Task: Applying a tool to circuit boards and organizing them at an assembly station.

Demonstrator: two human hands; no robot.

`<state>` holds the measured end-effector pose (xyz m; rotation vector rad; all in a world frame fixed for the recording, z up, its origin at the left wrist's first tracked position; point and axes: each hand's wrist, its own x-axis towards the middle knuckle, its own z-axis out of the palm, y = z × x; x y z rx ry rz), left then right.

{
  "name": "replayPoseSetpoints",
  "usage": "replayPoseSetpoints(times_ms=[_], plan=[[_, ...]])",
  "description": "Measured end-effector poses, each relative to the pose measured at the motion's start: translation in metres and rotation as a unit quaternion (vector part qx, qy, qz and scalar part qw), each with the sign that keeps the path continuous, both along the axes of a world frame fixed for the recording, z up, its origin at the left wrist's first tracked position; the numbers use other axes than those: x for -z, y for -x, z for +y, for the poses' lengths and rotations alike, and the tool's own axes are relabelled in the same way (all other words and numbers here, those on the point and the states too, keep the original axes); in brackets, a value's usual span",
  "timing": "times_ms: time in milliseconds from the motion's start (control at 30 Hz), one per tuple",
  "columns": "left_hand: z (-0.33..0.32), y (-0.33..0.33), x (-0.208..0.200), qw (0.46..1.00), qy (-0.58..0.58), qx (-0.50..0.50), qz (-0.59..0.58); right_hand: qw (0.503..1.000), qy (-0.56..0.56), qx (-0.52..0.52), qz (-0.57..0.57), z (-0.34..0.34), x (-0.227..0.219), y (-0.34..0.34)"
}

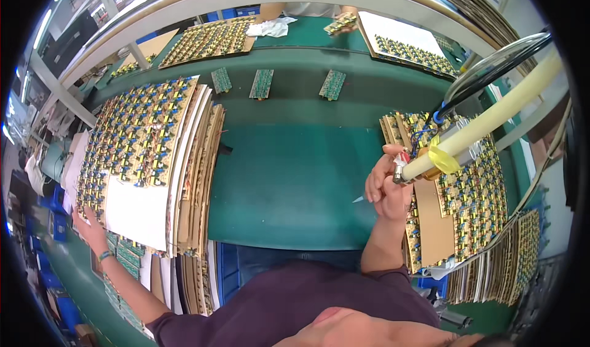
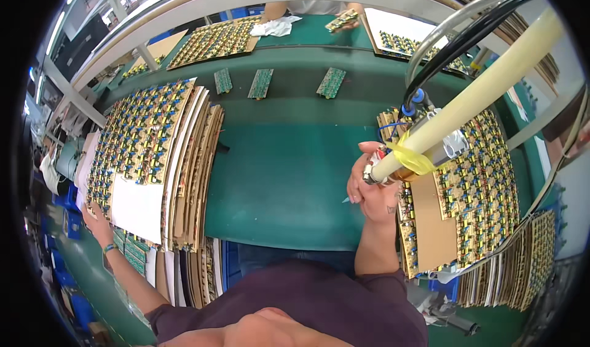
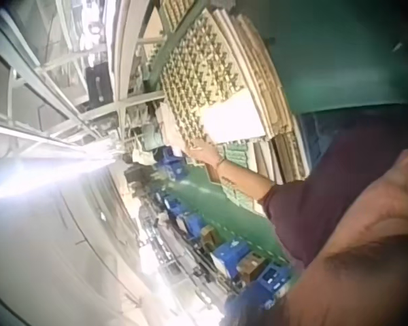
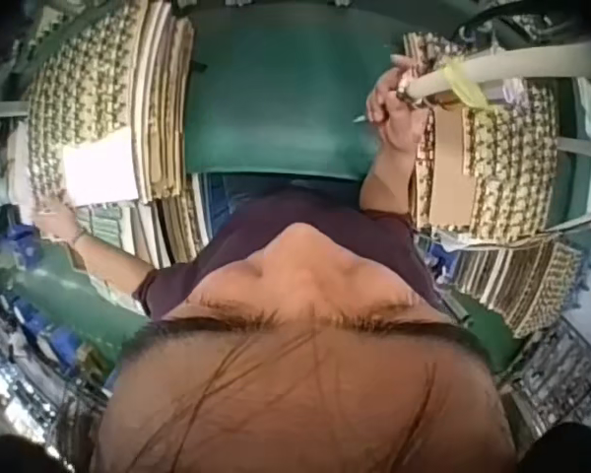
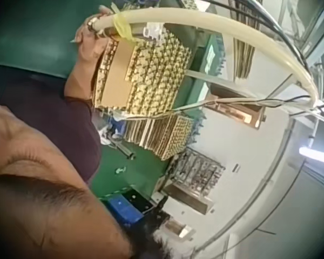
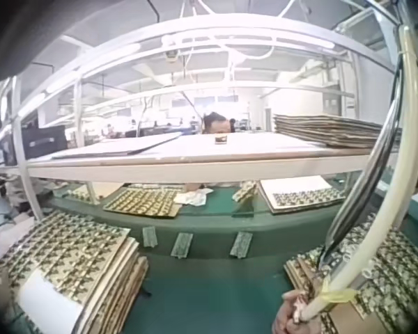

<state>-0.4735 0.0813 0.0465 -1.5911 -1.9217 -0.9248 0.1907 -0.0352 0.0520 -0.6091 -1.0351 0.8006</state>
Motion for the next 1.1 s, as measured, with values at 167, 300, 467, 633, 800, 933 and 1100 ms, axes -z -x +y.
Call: replayPoseSetpoints(times_ms=[167, 300, 467, 633, 800, 933, 1100], plan=[[0.027, -0.007, 0.000, 0.995, -0.026, 0.010, -0.093, 1.000, 0.007, 0.012, -0.002, -0.004, -0.001, -0.001], [0.038, 0.013, 0.014, 0.995, -0.055, 0.009, -0.087, 1.000, 0.017, 0.004, 0.008, -0.009, 0.000, -0.001], [0.010, -0.023, -0.024, 0.993, -0.050, -0.109, -0.021, 0.999, 0.030, 0.006, 0.025, -0.014, 0.002, -0.005], [-0.090, -0.268, -0.080, 0.867, -0.246, 0.365, -0.234, 0.999, 0.042, 0.028, 0.016, -0.011, -0.005, -0.008], [-0.012, -0.483, -0.048, 0.708, 0.150, 0.667, -0.176, 0.995, 0.060, 0.067, 0.032, -0.012, 0.006, -0.021], [0.136, -0.605, 0.054, 0.730, 0.191, 0.652, -0.075, 0.993, 0.057, 0.098, 0.036, -0.009, 0.003, -0.018], [0.201, -0.718, 0.092, 0.840, 0.282, 0.457, -0.073, 0.987, 0.087, 0.129, 0.049, -0.001, 0.011, -0.014]])
